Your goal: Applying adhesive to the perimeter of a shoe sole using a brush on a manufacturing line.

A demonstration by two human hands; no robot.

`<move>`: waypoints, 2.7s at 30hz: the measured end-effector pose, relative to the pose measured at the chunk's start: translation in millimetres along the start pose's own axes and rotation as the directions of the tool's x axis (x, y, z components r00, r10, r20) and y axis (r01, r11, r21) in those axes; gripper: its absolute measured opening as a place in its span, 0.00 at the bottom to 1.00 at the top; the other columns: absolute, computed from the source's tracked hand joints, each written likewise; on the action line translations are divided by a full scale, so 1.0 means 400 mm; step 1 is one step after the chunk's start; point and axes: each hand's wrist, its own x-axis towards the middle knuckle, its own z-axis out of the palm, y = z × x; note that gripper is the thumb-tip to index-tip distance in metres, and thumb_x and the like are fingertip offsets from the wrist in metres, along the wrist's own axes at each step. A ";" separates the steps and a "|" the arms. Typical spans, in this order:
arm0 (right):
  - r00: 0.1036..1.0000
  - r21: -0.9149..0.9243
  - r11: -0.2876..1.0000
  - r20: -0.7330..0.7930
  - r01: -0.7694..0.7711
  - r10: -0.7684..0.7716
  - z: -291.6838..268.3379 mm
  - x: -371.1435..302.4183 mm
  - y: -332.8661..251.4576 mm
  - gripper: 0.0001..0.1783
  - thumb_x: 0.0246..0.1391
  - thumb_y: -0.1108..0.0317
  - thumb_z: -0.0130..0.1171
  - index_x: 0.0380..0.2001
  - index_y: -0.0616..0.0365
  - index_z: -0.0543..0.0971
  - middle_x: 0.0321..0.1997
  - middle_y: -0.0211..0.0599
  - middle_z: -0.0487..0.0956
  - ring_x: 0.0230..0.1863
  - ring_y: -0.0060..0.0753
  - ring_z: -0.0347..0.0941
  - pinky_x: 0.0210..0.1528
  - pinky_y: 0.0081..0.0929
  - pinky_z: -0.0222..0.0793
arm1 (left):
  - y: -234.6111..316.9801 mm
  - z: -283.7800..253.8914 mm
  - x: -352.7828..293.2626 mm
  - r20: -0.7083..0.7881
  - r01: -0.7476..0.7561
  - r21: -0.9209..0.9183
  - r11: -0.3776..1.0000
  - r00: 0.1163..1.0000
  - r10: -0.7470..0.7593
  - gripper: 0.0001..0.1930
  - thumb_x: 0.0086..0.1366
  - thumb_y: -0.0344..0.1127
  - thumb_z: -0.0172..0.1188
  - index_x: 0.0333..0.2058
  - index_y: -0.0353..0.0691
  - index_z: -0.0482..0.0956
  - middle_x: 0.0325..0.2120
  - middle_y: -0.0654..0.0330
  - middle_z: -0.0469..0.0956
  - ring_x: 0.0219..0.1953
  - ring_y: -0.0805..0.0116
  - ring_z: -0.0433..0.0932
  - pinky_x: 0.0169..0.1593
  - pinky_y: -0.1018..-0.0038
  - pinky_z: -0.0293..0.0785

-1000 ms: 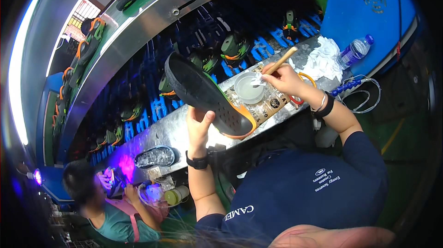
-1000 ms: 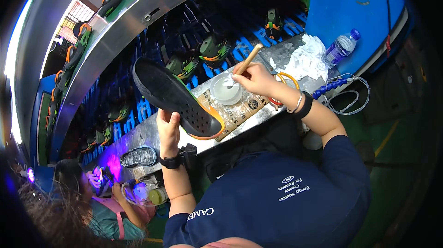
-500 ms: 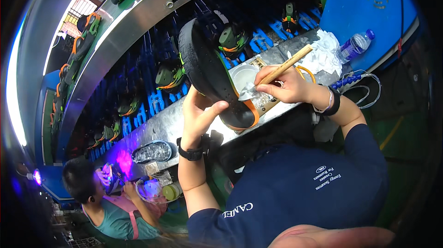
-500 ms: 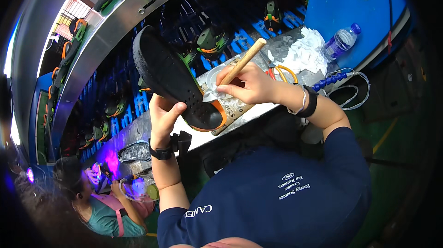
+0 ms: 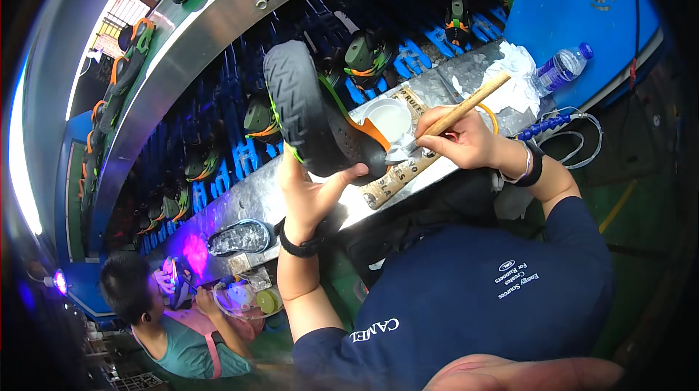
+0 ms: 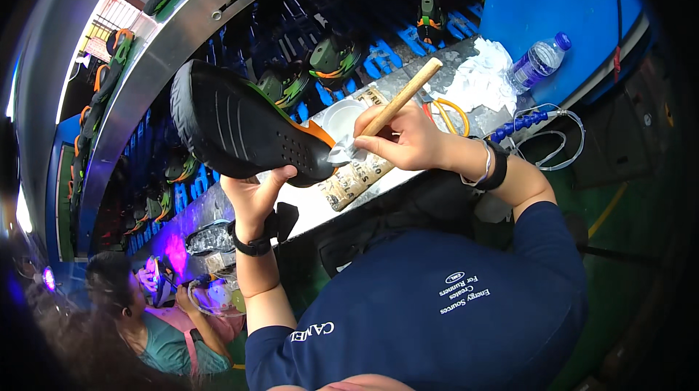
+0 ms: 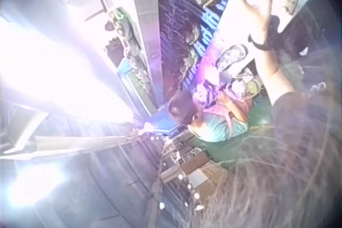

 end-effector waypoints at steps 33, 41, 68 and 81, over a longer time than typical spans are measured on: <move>0.990 -0.063 0.993 -0.092 0.102 -0.107 -0.003 0.022 0.006 0.04 0.44 0.78 0.52 0.26 0.64 0.73 0.25 0.34 0.72 0.22 0.18 0.64 0.24 0.16 0.59 | -0.030 0.011 0.020 0.134 0.275 -0.565 0.778 0.961 -0.243 0.26 0.46 0.30 0.64 0.44 0.35 0.63 0.36 0.57 0.72 0.39 0.70 0.71 0.44 0.74 0.67; 0.978 -0.104 0.973 -0.023 0.204 -0.208 0.031 0.011 0.001 0.05 0.42 0.78 0.54 0.26 0.64 0.72 0.23 0.36 0.72 0.20 0.22 0.65 0.22 0.18 0.60 | -0.038 0.010 0.022 0.151 0.302 -0.547 0.780 0.953 -0.263 0.27 0.47 0.32 0.63 0.45 0.35 0.62 0.37 0.57 0.72 0.39 0.69 0.71 0.43 0.74 0.67; 0.793 -0.427 0.775 -0.187 0.466 -0.580 0.004 0.124 -0.019 0.05 0.40 0.80 0.54 0.25 0.66 0.72 0.23 0.38 0.73 0.21 0.26 0.67 0.22 0.19 0.62 | 0.010 0.036 -0.006 0.347 0.504 -0.533 0.679 0.863 -0.368 0.30 0.47 0.33 0.63 0.48 0.34 0.60 0.38 0.56 0.70 0.39 0.68 0.71 0.43 0.74 0.69; 0.921 -0.277 0.894 -0.067 0.353 -0.384 0.059 -0.024 -0.014 0.07 0.39 0.81 0.55 0.25 0.63 0.71 0.21 0.38 0.72 0.20 0.28 0.69 0.20 0.19 0.63 | 0.009 0.021 0.029 0.275 0.435 -0.496 0.752 0.900 -0.339 0.28 0.49 0.28 0.60 0.48 0.35 0.59 0.36 0.52 0.72 0.38 0.67 0.72 0.41 0.74 0.70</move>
